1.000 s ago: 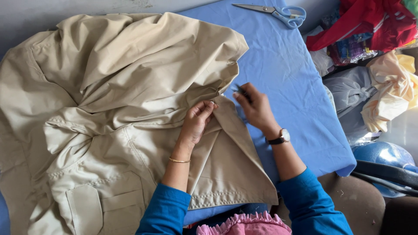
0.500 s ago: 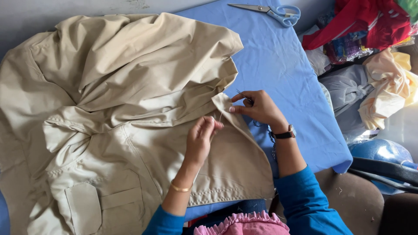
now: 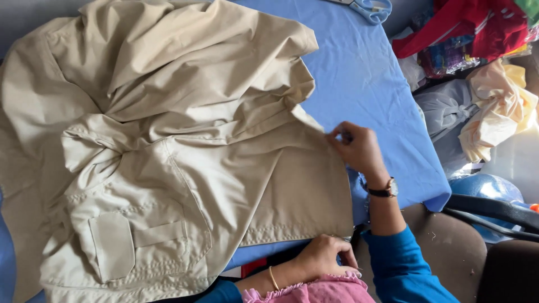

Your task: Trimming loose threads from a pair of tan trousers using small scissors at a quality control station.

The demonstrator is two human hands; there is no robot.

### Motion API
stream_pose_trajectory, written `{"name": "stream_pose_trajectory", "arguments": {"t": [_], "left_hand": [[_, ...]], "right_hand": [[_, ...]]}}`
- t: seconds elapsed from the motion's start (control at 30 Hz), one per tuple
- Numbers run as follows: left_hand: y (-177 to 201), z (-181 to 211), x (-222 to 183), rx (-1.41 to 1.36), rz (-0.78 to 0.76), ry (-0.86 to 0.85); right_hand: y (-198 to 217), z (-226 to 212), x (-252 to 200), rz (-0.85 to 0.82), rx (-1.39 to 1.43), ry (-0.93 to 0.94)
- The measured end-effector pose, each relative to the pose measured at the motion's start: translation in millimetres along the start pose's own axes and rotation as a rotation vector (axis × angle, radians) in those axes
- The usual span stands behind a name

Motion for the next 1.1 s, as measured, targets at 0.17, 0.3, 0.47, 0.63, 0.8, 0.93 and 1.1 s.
{"name": "stream_pose_trajectory", "arguments": {"t": [0.17, 0.3, 0.47, 0.63, 0.8, 0.93, 1.1], "left_hand": [[-11, -25, -16, -0.053, -0.138, -0.023], [-1, -9, -36, 0.075, -0.150, 0.043], [25, -5, -69, 0.061, -0.036, -0.030], [57, -17, -118, -0.078, 0.176, 0.273], [78, -81, -173, -0.203, 0.367, 0.202], [93, -103, -222, -0.359, 0.478, 0.235], [108, -104, -261, -0.560, 0.422, 0.091]], "right_hand": [[20, 68, -8, 0.243, -0.019, -0.274], [39, 20, -22, 0.362, -0.009, -0.065], [-25, -20, -20, 0.006, -0.050, 0.137], [-44, -9, -9, 0.262, -0.289, 0.273], [-6, -7, -29, 0.126, 0.139, 0.114], [30, 30, -72, 0.173, 0.381, -0.067], [103, 61, -179, 0.146, 0.610, 0.056]]}}
Point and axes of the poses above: each hand's wrist, its own x-axis towards the middle knuckle, its own y-axis out of the back of the hand, z = x × y, the point moved 7 cm from there along x, towards the middle knuckle, and after that the axes turned 11 degrees about -x, right-handed, at the moved point
